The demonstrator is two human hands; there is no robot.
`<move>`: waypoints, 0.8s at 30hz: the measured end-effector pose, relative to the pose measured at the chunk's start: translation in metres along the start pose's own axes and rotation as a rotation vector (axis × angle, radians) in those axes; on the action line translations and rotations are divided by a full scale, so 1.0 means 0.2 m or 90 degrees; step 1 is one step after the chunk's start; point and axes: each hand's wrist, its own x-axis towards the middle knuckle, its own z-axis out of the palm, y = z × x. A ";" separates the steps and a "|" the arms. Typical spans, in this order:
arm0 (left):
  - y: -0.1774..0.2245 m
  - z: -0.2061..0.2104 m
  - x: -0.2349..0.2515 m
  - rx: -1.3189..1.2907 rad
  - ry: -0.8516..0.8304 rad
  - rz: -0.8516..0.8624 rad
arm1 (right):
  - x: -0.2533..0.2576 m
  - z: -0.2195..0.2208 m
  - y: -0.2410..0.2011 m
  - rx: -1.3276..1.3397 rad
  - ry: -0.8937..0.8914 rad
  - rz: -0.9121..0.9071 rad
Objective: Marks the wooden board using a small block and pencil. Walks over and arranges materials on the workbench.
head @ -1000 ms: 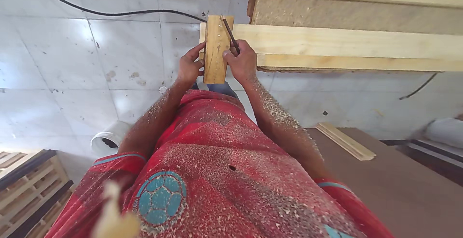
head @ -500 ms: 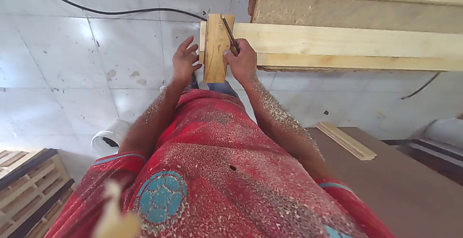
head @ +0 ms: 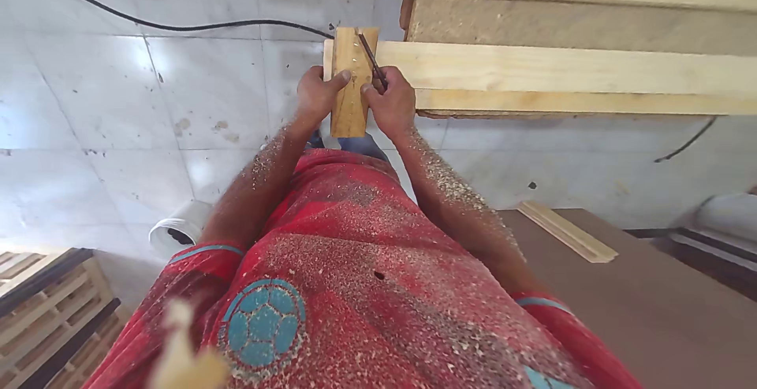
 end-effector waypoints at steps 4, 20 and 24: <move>0.01 0.00 0.00 0.009 0.004 -0.014 | -0.02 -0.02 -0.01 0.041 -0.011 -0.010; 0.03 0.02 -0.03 0.008 0.016 -0.016 | -0.01 -0.34 -0.13 -0.244 -0.055 -0.072; 0.02 0.02 -0.02 0.027 0.028 -0.006 | -0.11 -0.43 -0.23 -0.345 -0.152 -0.104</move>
